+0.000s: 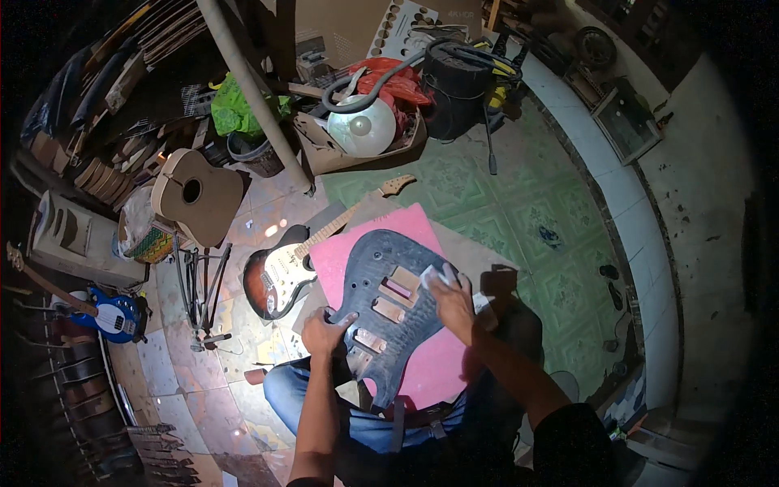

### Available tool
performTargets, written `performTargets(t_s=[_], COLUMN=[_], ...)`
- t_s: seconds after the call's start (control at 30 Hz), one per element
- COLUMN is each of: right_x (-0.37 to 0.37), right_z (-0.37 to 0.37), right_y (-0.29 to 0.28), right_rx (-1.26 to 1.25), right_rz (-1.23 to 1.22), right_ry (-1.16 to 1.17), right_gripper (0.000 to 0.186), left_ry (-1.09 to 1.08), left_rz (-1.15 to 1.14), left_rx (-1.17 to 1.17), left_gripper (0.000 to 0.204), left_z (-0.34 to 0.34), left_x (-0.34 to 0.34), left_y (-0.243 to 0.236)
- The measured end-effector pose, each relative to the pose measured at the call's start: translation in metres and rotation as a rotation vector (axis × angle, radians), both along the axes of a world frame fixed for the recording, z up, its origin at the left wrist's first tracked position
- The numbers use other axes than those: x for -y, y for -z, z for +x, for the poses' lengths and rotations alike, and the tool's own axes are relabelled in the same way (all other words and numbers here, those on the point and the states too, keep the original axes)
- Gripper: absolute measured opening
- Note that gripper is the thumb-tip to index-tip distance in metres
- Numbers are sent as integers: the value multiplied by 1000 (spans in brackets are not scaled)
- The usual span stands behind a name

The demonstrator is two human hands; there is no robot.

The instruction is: The person sands the surfaces and edges of a guitar body with a piece of sandpaper, alternating between different sides and contours of the instrument.

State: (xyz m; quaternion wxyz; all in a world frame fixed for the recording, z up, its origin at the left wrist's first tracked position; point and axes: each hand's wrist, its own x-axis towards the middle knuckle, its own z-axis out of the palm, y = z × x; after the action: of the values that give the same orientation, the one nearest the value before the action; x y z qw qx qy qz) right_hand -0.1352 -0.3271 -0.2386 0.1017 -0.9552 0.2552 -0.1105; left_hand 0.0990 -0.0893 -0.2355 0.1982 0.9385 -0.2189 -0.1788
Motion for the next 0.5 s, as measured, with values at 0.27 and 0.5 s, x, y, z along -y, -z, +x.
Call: performTargets(t_s=[0.27,0.5], right_x=[-6,-20], right_z=[-36,-52], right_y=[8,-5], right_rx=[-29,-64], right_rz=[106,-59], right_ry=[111,-70], right_gripper=[55,50], left_ry=[32,87], left_rz=[-27,-10], left_rx=[-73,-12], left_gripper=[77,81], left_z=[6,0], left_x=[-3,-8], left_y=[4,1])
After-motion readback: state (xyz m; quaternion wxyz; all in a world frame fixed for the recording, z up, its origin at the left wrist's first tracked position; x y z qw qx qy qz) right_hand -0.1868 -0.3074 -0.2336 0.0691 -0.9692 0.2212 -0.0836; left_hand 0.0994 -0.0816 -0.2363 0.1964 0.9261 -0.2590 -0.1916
